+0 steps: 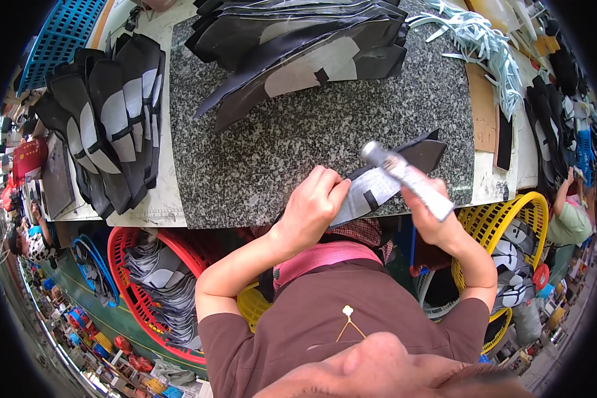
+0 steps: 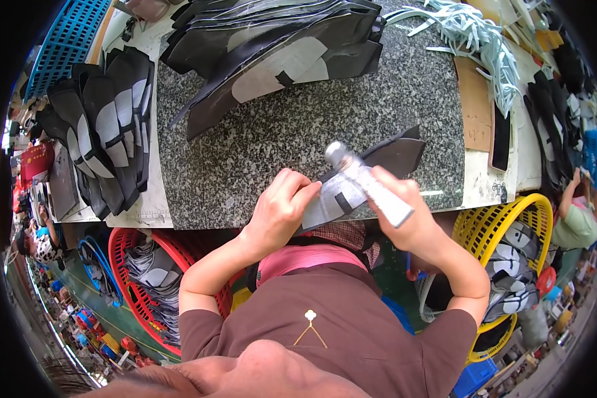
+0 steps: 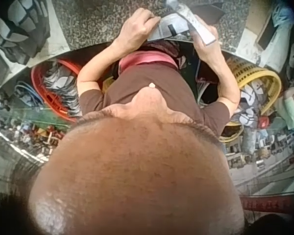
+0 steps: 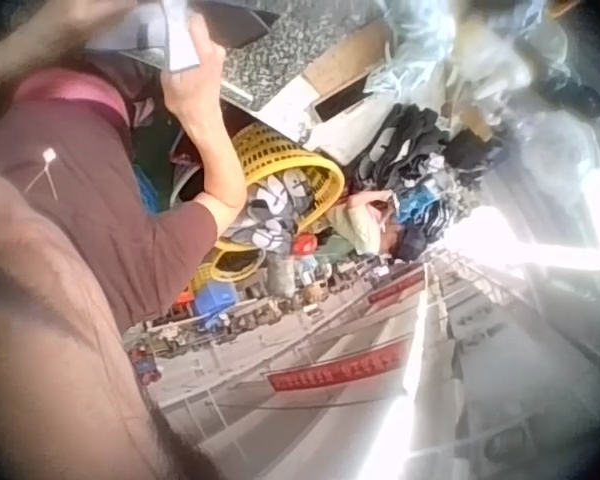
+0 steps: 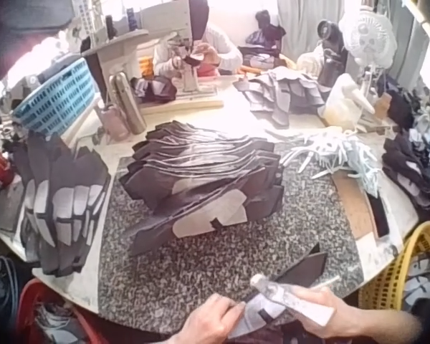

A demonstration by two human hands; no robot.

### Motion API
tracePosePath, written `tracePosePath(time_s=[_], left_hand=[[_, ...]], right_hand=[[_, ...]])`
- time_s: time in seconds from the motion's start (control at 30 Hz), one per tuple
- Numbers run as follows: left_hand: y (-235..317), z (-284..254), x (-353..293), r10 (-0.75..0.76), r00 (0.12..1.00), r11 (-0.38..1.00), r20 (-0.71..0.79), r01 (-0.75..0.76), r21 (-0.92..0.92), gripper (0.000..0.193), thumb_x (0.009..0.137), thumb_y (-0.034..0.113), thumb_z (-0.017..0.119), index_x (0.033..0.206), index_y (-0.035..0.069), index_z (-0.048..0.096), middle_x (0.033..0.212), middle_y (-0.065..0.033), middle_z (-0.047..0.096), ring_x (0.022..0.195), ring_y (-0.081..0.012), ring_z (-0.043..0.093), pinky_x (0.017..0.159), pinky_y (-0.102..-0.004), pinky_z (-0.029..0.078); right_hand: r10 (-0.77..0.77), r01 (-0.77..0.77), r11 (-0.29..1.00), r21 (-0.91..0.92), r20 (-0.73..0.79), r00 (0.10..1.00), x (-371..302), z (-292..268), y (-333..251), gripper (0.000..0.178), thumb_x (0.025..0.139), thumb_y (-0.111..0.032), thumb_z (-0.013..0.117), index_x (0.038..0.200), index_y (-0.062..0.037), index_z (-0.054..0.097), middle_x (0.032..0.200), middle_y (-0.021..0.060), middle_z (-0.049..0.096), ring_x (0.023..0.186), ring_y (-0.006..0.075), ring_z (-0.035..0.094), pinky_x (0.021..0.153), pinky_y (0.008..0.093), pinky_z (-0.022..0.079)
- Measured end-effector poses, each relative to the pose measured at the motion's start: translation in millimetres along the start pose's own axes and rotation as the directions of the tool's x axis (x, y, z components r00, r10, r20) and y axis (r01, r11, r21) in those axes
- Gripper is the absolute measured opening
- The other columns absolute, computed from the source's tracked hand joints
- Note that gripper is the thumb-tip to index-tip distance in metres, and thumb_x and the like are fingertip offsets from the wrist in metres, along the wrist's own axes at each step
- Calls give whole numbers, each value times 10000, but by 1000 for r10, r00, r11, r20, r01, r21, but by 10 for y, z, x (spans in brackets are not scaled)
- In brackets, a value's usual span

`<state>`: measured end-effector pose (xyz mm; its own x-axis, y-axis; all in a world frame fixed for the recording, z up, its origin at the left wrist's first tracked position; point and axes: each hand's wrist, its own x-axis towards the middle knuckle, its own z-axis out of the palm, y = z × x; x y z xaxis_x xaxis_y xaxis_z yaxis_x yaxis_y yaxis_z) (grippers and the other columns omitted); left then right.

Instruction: Hammering and assembling shoe upper components at a manufacturing workstation.

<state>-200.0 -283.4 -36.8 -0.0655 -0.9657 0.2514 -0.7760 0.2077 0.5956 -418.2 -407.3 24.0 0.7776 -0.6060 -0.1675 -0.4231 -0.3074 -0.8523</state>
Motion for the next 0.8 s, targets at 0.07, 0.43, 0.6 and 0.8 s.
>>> tracePosePath(time_s=[0.07,0.43,0.6,0.8], left_hand=[[-47,-20,-24,17,1000,1000,-18,-18,-11,223,797,18,777,1012,-6,721,904,-114,635,851,-295,639,731,-400,557],[-60,-29,-174,48,997,997,-54,-45,62,208,769,37,748,974,15,717,888,-79,637,838,-264,626,704,-366,543],[-19,-164,-288,-150,989,987,-16,150,57,194,786,102,746,975,57,740,878,-35,656,843,-254,615,750,-386,484],[-53,-146,-382,-17,993,994,-115,30,108,162,789,138,794,931,83,740,850,-9,659,837,-223,599,709,-370,454]], right_hand=[[71,-43,981,-191,141,987,-12,82,81,141,882,-21,547,1020,5,561,797,271,637,828,504,645,680,503,507],[111,-86,989,-116,229,967,-78,235,69,168,917,-22,580,1081,6,604,739,225,630,692,448,615,638,472,494],[49,-34,996,-88,183,982,89,157,-127,105,937,-55,570,1025,3,572,787,260,624,753,502,636,645,491,494],[44,12,981,-196,277,960,-30,358,-140,84,949,-43,549,1001,23,546,716,265,614,707,493,634,594,517,480]])
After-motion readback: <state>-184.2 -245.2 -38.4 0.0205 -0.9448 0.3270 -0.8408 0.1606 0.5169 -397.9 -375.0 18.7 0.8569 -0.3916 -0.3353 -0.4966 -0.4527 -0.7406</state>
